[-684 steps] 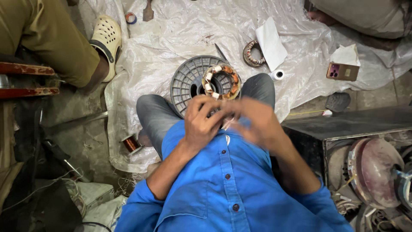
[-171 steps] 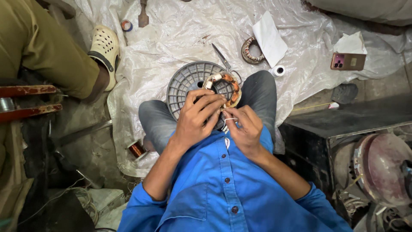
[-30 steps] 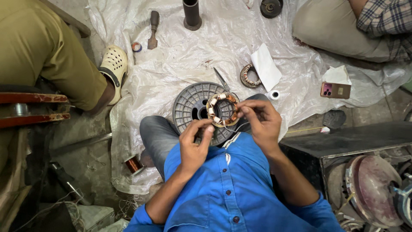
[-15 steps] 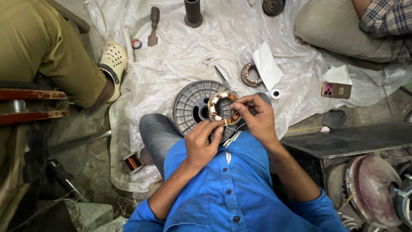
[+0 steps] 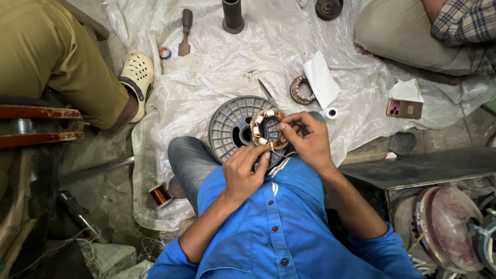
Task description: The person sits on the floor and wraps white string around the copper windings of a motor stator to secure them. The person repeatedly pulls the string tight and adjusts the windings by hand.
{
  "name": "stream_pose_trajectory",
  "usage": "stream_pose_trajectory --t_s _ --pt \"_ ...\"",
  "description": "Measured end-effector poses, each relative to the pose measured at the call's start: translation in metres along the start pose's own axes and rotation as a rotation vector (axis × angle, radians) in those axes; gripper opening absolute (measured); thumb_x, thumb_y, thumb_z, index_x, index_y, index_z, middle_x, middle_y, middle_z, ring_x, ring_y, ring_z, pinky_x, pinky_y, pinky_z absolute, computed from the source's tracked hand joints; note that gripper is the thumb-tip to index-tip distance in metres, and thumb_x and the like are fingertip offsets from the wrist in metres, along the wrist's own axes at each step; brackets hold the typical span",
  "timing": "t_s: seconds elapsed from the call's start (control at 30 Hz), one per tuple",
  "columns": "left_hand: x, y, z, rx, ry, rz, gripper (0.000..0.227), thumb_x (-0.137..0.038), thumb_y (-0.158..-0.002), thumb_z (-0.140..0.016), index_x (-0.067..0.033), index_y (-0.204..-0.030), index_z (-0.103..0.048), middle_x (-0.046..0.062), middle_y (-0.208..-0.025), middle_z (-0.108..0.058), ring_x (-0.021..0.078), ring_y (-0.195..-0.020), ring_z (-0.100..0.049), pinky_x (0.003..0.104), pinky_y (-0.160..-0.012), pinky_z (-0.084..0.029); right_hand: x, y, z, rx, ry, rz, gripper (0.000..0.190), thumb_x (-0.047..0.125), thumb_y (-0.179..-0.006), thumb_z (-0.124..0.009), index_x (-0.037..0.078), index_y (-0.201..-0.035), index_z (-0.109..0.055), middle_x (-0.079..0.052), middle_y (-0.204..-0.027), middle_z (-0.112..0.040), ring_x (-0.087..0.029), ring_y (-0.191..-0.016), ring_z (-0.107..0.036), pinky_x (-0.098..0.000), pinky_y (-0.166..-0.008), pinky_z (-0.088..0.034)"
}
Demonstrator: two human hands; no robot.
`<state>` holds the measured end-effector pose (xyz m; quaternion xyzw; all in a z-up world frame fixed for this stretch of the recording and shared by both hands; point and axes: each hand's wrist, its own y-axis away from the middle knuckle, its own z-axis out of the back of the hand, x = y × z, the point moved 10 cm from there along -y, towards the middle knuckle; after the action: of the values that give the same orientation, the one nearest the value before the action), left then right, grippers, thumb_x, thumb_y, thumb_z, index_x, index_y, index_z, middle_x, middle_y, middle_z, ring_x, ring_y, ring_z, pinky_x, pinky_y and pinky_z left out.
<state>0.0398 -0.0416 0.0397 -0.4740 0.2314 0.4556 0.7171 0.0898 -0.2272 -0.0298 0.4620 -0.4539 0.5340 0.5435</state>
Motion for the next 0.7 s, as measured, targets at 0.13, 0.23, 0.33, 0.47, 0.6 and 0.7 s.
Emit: stream_pose_trajectory --t_s 0.13,0.23,0.33,0.47,0.6,0.7 --pt "0.000 0.001 0.000 -0.003 -0.001 -0.012 0.013 -0.006 -0.090 -0.074 -0.0043 -0.102 -0.072 0.008 -0.087 -0.070 0.0254 -0.074 -0.067 0.037 -0.066 -0.053 0.009 -0.001 0.002 0.020 -0.011 0.057 0.010 0.001 -0.097 -0.071 -0.002 -0.105 -0.067 -0.009 -0.100 -0.073 -0.008 -0.081 -0.066 -0.0212 -0.070 -0.052" --pt "0.000 0.001 0.000 -0.009 -0.006 -0.014 0.013 -0.006 -0.089 -0.074 -0.0046 -0.102 -0.072 0.008 -0.088 -0.071 0.0254 -0.075 -0.067 0.037 -0.066 -0.053 0.019 0.001 0.005 0.039 -0.060 0.167 0.008 -0.001 -0.097 -0.069 -0.002 -0.103 -0.063 -0.012 -0.114 -0.073 -0.008 -0.090 -0.066 -0.0220 -0.078 -0.055" --pt "-0.001 -0.001 0.000 0.000 -0.008 0.002 0.013 -0.006 -0.089 -0.075 -0.0049 -0.102 -0.073 0.008 -0.085 -0.070 0.0254 -0.073 -0.067 0.038 -0.065 -0.052 0.017 0.004 0.011 -0.011 -0.041 0.145 0.009 -0.001 -0.098 -0.068 -0.002 -0.098 -0.060 -0.016 -0.110 -0.075 -0.009 -0.081 -0.066 -0.0227 -0.072 -0.055" --pt "0.013 -0.006 0.006 -0.008 0.229 0.210 0.016 -0.006 -0.092 -0.074 -0.0032 -0.108 -0.072 0.008 -0.089 -0.070 0.0219 -0.072 -0.070 0.034 -0.065 -0.055 0.022 0.014 0.015 -0.055 -0.241 0.139 0.008 -0.002 -0.100 -0.067 -0.001 -0.100 -0.058 -0.021 -0.110 -0.074 -0.011 -0.079 -0.067 -0.0259 -0.073 -0.058" --pt "-0.009 -0.023 0.008 0.034 0.119 -0.013 0.025 -0.013 -0.085 -0.081 -0.0004 -0.103 -0.071 0.011 -0.089 -0.070 0.0257 -0.077 -0.069 0.036 -0.067 -0.054 0.031 0.030 0.008 -0.036 -0.351 0.152 0.008 -0.003 -0.100 -0.065 -0.001 -0.103 -0.058 -0.023 -0.113 -0.072 -0.013 -0.082 -0.068 -0.0275 -0.075 -0.060" --pt "-0.012 -0.030 0.003 0.060 0.124 -0.038 0.011 -0.011 -0.089 -0.080 -0.0033 -0.092 -0.073 0.009 -0.084 -0.071 0.0250 -0.074 -0.069 0.037 -0.067 -0.053 0.036 0.035 0.007 -0.083 -0.382 0.188 0.008 -0.004 -0.101 -0.065 -0.002 -0.105 -0.060 -0.024 -0.115 -0.072 -0.013 -0.081 -0.067 -0.0274 -0.076 -0.059"
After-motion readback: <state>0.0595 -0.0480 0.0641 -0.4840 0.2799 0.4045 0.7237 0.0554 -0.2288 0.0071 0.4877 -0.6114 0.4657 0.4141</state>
